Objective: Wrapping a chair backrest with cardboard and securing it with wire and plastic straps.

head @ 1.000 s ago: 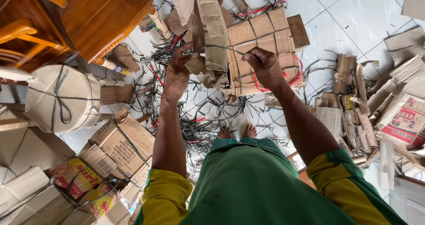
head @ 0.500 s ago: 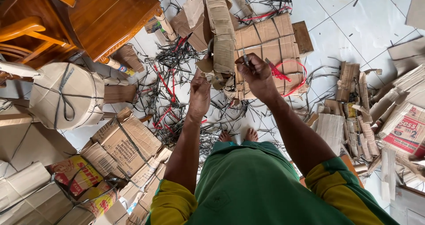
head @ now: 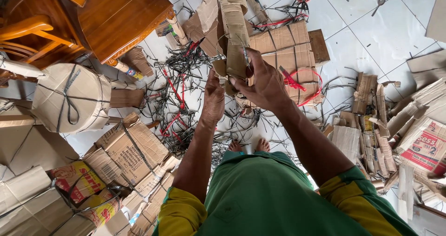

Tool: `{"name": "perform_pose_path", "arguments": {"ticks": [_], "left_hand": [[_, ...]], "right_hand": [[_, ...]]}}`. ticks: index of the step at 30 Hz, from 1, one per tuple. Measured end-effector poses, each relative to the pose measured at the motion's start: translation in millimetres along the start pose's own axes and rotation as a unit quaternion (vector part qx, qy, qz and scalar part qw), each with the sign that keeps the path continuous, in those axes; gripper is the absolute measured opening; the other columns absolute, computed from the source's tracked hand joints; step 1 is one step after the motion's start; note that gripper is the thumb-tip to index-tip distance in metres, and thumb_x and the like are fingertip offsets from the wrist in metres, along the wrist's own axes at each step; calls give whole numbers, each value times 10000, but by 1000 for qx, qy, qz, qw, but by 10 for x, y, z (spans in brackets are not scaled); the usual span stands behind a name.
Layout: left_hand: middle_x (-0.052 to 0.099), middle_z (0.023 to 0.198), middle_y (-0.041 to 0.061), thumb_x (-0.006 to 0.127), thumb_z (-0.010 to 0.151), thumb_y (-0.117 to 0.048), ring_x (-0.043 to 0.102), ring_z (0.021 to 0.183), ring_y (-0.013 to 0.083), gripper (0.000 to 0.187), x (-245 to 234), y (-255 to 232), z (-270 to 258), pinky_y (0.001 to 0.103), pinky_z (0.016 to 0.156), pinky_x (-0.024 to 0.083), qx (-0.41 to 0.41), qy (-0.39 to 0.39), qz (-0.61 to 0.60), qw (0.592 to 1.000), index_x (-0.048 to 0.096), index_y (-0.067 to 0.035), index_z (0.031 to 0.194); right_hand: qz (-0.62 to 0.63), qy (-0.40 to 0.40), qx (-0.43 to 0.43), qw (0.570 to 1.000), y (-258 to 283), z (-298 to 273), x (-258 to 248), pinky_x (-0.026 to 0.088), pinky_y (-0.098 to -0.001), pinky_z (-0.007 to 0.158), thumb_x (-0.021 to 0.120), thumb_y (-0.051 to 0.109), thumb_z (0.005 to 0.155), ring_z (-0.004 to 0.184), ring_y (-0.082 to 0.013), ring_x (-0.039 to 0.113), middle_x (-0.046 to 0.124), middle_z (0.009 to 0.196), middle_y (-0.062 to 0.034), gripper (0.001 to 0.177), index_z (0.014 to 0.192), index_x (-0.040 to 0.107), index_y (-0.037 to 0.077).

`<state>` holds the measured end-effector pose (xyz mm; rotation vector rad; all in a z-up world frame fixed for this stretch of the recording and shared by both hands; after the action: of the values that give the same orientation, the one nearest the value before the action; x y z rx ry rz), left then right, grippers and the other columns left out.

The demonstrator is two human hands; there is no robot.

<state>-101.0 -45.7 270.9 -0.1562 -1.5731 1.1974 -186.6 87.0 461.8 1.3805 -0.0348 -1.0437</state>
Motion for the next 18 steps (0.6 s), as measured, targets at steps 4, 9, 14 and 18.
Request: {"name": "perform_pose_path", "arguments": {"ticks": [4, 9, 14, 18], "left_hand": [[690, 1221, 112, 618, 936, 9, 698, 1071, 213, 420, 378, -349, -1, 388, 942, 609, 4, 18, -13, 1000, 530, -49, 1343], [683, 1314, 89, 600, 1023, -118, 659, 1168, 195, 417, 372, -364, -39, 466, 1072, 471, -18, -6, 23, 1000, 541, -117, 1437], [679, 1313, 157, 542, 1069, -108, 666, 1203, 274, 405, 669, -570, -32, 489, 1073, 505, -20, -18, 23, 999, 534, -79, 1473], [667, 1380, 97, 568, 1083, -197, 622, 1262, 234, 427, 700, -572, -62, 530, 1147, 349, -32, -18, 74, 997, 526, -148, 1505]], "right_hand": [[13, 66, -12, 998, -178, 12, 11, 543, -369, 541, 714, 37, 886, 700, -341, 665, 654, 1116, -361, 701, 1493, 376, -56], [53, 122, -2, 991, -164, 38, -29, 550, -563, 802, 656, 29, 786, 981, -514, 680, 570, 1371, -355, 878, 1569, 259, 2], [-122, 79, -14, 989, -69, 67, 31, 553, -458, 584, 708, 138, 890, 591, -330, 697, 718, 921, -244, 755, 1537, 342, 9], [-155, 37, 6, 987, -89, 7, 108, 573, -507, 623, 673, 178, 945, 677, -388, 732, 721, 874, -220, 664, 1506, 363, 4]]}}
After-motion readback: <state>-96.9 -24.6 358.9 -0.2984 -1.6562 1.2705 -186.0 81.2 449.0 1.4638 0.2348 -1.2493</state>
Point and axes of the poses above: each hand's wrist, its own z-axis towards the middle knuckle, its own x-axis out of the palm, y = z × x, the point moved 5 cm from there along z, towards the middle knuckle
